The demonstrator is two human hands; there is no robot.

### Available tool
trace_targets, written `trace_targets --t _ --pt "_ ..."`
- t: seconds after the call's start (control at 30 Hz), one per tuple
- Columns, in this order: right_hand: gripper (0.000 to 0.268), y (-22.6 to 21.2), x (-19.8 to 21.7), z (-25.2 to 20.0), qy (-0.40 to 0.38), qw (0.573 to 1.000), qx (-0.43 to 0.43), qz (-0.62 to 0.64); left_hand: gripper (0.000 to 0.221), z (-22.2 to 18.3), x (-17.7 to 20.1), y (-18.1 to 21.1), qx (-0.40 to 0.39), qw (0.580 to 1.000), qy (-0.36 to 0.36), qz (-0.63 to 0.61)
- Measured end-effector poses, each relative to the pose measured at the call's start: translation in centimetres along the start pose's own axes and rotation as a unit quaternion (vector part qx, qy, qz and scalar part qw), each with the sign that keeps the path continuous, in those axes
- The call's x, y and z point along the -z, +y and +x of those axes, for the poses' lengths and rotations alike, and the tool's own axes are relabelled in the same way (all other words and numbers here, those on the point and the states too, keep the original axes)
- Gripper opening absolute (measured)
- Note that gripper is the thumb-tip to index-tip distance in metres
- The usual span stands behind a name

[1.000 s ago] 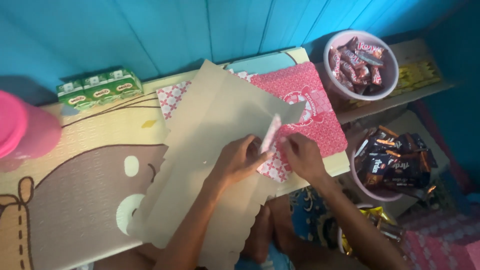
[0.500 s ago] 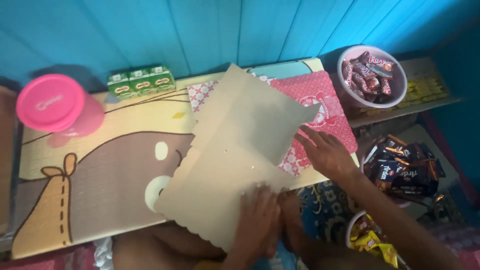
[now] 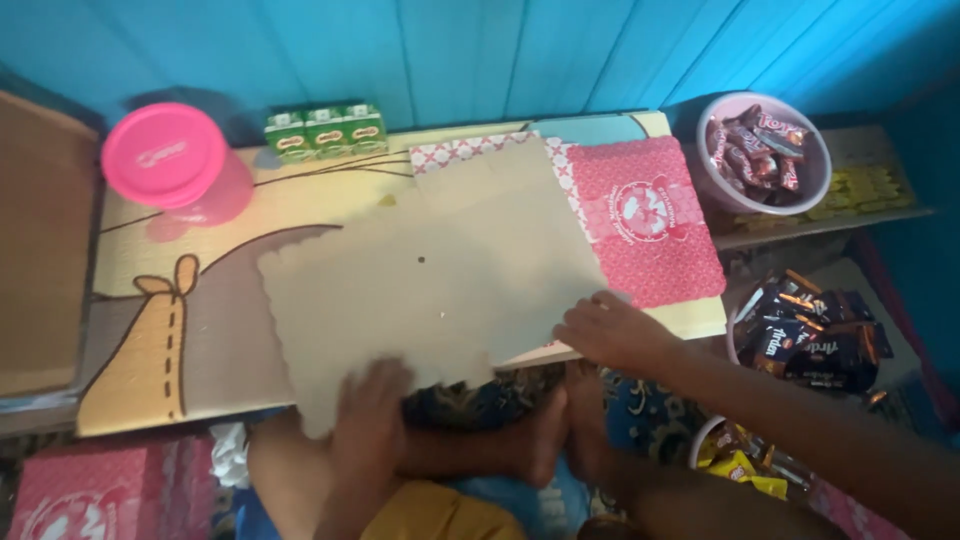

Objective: The person sits on the floor at a low table and folds a flat die-cut cardboard sheet, pressing creases and tucking tabs to form a decorative gift box. They briefly handle a tissue, then continue folding and pressing the box panels.

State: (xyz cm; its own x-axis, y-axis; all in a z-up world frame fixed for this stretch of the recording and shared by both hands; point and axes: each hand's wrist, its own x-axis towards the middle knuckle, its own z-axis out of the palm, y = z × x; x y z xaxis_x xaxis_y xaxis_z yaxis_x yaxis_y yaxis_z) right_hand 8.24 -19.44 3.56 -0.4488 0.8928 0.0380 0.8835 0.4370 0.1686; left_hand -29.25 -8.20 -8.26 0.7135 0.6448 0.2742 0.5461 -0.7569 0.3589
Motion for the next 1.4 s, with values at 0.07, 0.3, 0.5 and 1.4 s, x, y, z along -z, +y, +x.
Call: trace_targets --t 0.07,0.3,0.5,1.4 --pt "0.043 -1.0 0.1 0.9 -0.006 0.999 0.022 0.022 0.063 -0.8 0.7 -0.4 0.042 0.998 -0.008 0.038" --pt "0.04 -4.1 -1.5 2.6 0.019 0.996 -0.034 0.086 0.052 0.5 3.6 5.1 0.032 0.996 0.009 -0.078" --pt "0.043 -4.8 -4.6 1.4 0.005 0.993 -0.045 0.111 0.05 2.7 2.4 9.1 0.006 0.996 0.02 -0.09" --pt "0.03 -2.7 -4.1 4.6 -0.16 0.971 -0.094 0.152 0.03 8.1 4.1 7.5 0.015 0.997 -0.064 -0.029"
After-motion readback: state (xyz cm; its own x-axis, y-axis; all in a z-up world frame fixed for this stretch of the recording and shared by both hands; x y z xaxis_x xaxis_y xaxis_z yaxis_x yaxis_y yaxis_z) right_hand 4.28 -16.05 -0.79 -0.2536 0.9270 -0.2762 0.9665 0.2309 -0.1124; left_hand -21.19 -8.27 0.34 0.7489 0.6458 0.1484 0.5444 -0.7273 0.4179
